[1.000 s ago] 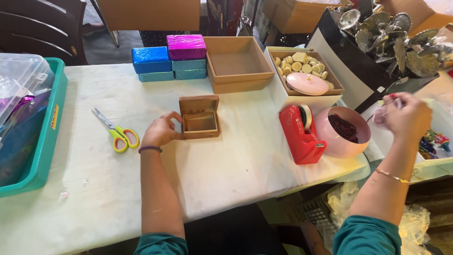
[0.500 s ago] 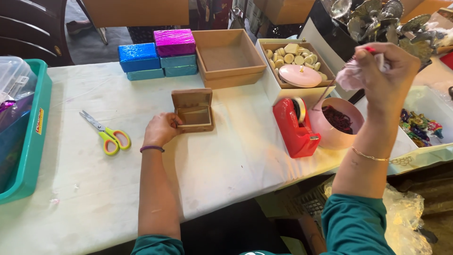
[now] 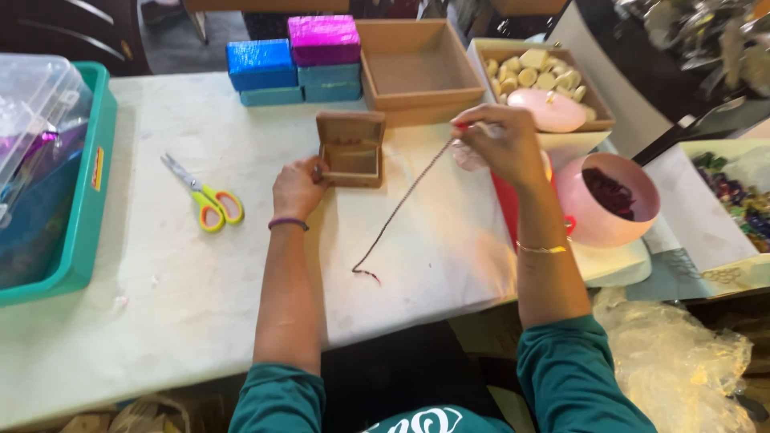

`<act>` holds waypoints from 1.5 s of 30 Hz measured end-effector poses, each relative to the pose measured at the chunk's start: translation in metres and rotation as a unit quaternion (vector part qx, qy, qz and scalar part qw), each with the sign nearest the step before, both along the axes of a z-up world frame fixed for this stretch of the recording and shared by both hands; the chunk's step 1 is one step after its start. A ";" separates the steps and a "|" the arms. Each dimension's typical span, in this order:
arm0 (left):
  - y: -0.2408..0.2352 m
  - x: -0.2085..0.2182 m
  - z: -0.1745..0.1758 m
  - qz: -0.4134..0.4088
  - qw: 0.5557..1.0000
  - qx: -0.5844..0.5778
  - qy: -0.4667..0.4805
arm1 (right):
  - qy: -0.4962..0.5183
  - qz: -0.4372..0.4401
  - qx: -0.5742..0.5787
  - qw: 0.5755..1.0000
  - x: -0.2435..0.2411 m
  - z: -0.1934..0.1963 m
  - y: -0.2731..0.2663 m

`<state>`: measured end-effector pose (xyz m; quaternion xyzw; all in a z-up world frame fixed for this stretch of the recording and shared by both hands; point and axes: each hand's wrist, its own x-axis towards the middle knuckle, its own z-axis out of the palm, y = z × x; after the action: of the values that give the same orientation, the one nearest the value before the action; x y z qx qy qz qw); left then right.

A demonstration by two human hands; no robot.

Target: The person wipes a small wooden box with a white cloth, cleaning the exterior and interior surfaces. They then open the box and place a dark string inside it.

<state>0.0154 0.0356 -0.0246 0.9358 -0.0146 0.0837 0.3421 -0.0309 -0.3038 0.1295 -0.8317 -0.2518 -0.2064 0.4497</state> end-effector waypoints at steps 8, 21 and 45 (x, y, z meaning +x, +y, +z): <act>0.000 -0.011 0.028 -0.051 0.998 -0.030 0.003 | -0.002 -0.249 -0.214 0.945 0.057 -0.119 0.007; -0.061 -0.056 0.055 -0.462 0.868 0.019 0.180 | -0.015 -0.275 -0.012 0.961 0.080 -0.160 -0.039; -0.094 -0.076 0.037 -0.384 0.877 0.240 0.159 | 0.142 -0.181 0.255 0.939 0.109 -0.180 -0.048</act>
<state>-0.0608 -0.0585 0.0126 0.9108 -0.3378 -0.2107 0.1097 0.0776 -0.3521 -0.0501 -0.7416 0.0305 -0.2217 0.6325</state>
